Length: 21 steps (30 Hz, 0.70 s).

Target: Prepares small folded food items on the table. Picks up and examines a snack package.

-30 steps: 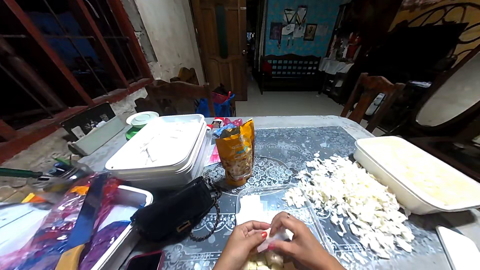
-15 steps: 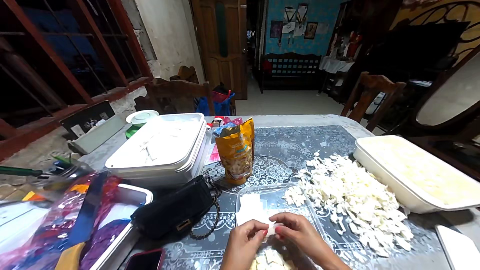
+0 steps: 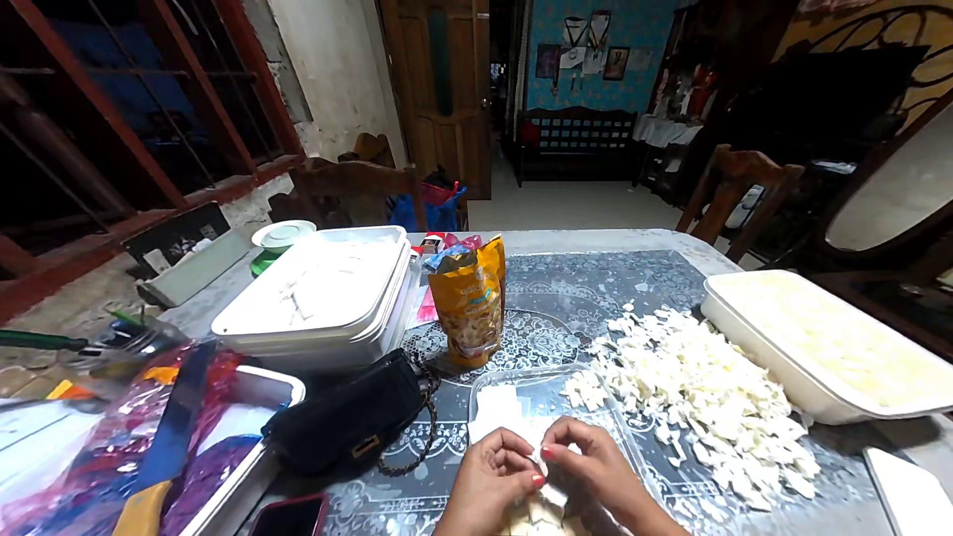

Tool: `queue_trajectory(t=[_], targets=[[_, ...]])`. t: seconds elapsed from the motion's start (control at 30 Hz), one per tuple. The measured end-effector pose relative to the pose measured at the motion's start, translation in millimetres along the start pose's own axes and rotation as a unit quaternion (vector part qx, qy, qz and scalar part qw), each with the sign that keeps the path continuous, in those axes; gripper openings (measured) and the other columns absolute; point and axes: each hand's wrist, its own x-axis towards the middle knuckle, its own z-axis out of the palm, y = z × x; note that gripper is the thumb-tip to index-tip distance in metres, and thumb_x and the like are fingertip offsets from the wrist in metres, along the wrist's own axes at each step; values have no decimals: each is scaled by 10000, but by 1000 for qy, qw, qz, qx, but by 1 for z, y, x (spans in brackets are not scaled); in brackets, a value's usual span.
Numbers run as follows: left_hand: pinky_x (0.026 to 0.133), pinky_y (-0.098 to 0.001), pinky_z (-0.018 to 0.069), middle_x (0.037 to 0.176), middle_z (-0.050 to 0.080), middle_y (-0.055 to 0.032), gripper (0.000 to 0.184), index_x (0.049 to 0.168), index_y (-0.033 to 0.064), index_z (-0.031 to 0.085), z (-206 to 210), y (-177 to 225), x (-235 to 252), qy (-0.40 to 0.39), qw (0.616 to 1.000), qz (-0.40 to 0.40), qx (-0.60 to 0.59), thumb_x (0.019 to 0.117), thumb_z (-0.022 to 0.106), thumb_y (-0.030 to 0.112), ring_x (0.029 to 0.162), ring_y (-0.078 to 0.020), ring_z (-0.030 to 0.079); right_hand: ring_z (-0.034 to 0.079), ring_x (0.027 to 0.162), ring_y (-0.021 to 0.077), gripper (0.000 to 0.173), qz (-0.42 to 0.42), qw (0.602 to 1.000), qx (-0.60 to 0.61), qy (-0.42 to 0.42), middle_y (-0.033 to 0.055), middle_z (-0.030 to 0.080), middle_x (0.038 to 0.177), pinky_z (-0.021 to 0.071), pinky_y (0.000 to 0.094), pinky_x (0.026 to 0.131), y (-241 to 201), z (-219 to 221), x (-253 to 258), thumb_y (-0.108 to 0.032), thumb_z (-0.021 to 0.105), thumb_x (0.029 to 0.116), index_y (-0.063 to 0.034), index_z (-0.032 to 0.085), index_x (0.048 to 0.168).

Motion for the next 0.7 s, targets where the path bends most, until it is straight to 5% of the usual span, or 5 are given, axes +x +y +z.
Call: queue_trajectory(t=[0.17,0.33,0.47,0.57,0.7], targets=[[679,-246,601,787,724,-2,217,985,15,640,-4,3,3,43,999,13,17,811,731,-76,685,-83,704,691,956,268,159,-96,970,-215,-50,127,739,915,523,441,896,-4,0,-2,-139,677,935,1,751,924],[801,-381,603,938,738,-129,143,1020,-28,733,-9,-9,3,37,932,129,337,934,667,64,843,-219,728,679,986,158,133,-347,811,-466,68,-30,743,882,450,361,939,10,13,-2,-210,625,921,-194,663,794],[907,-511,565,1130,702,-241,240,1101,-65,733,-10,-16,1,-20,814,147,562,933,693,102,1102,-416,671,733,907,263,142,-258,734,-585,227,65,752,846,522,500,869,1,-25,11,-167,642,868,-109,685,746],[825,-469,594,1026,724,-221,155,975,-63,750,-8,-23,1,-8,791,168,588,956,629,33,1024,-394,705,709,906,435,57,-151,715,-620,287,214,723,887,506,638,815,1,-66,20,-2,672,840,9,694,788],[763,-464,603,909,735,-196,130,880,-52,748,-10,-28,3,14,788,215,577,929,657,25,909,-373,731,673,1030,492,84,-69,816,-544,181,245,731,1005,485,677,889,3,-66,19,17,711,854,2,773,909]])
